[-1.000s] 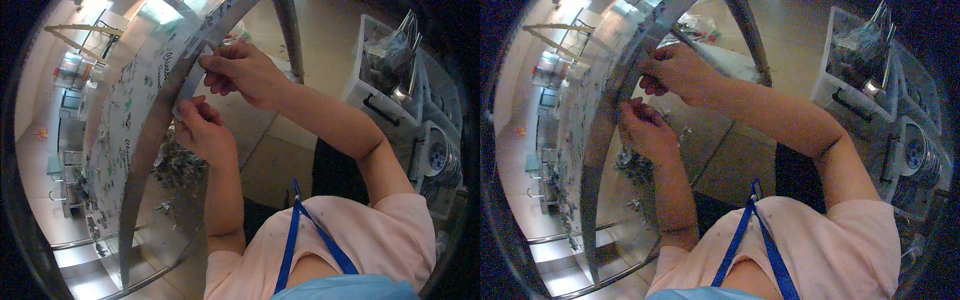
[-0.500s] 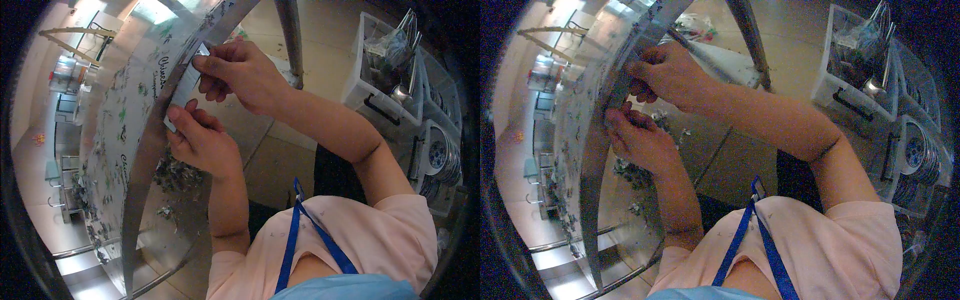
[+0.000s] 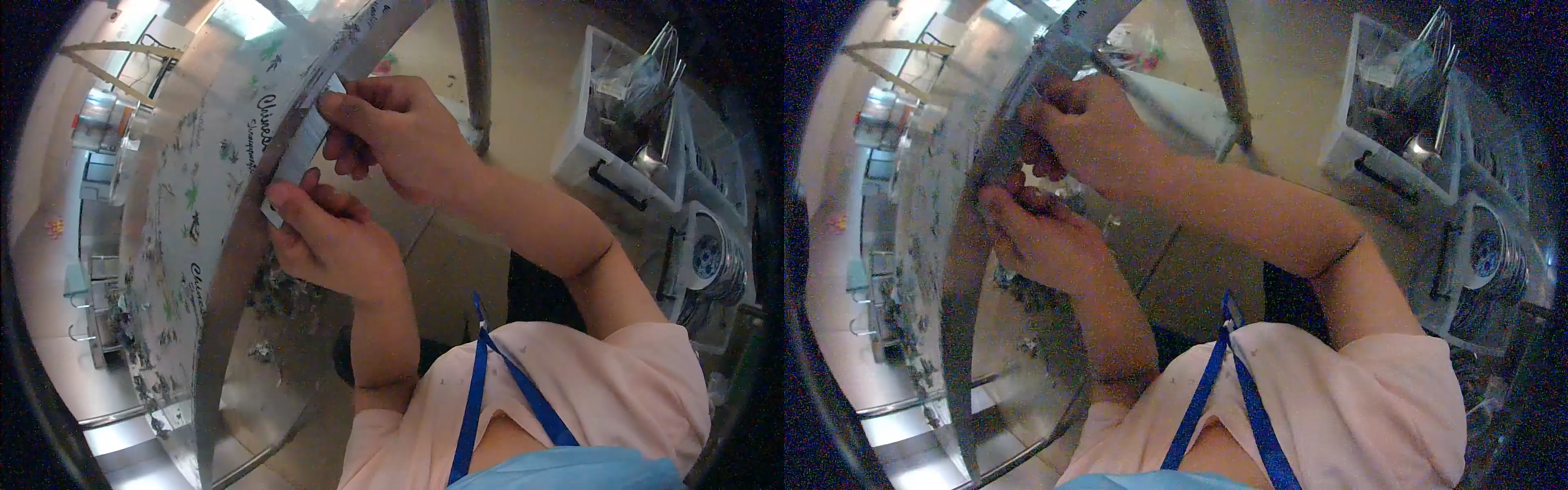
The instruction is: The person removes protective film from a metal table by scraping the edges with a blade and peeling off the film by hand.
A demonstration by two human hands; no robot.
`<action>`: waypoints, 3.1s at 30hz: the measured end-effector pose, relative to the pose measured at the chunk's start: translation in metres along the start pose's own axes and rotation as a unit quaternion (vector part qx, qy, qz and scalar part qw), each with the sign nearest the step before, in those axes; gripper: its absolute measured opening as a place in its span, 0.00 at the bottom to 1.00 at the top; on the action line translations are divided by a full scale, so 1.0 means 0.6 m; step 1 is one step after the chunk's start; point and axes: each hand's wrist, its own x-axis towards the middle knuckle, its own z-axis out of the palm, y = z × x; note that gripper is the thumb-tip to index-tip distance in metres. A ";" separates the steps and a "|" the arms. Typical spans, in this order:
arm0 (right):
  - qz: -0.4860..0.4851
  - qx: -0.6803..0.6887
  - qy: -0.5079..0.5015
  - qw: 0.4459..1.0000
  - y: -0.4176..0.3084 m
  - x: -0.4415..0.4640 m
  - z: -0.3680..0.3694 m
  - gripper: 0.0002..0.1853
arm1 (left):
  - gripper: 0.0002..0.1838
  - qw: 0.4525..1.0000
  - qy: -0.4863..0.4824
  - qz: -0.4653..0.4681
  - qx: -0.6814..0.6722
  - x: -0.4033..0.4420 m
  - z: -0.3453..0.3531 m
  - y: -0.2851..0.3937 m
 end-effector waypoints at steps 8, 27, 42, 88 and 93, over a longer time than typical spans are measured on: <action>-0.012 -0.068 0.033 0.997 -0.007 0.001 0.003 0.12 | 0.18 0.998 0.009 -0.029 -0.054 0.000 0.003 -0.001; -0.055 -0.181 -0.002 0.982 -0.018 0.015 -0.011 0.10 | 0.19 0.993 -0.003 -0.080 -0.089 0.003 -0.006 -0.037; -0.137 -0.325 -0.042 0.935 -0.031 0.027 -0.018 0.12 | 0.17 0.968 -0.095 -0.134 -0.188 0.004 -0.015 -0.070; -0.390 -0.666 -0.249 0.585 -0.136 0.032 0.019 0.11 | 0.18 0.989 -0.115 -0.017 0.091 -0.005 -0.105 0.034; -0.287 -0.674 -0.294 0.614 -0.152 0.051 0.036 0.08 | 0.18 0.984 -0.153 -0.009 0.093 -0.007 -0.119 0.023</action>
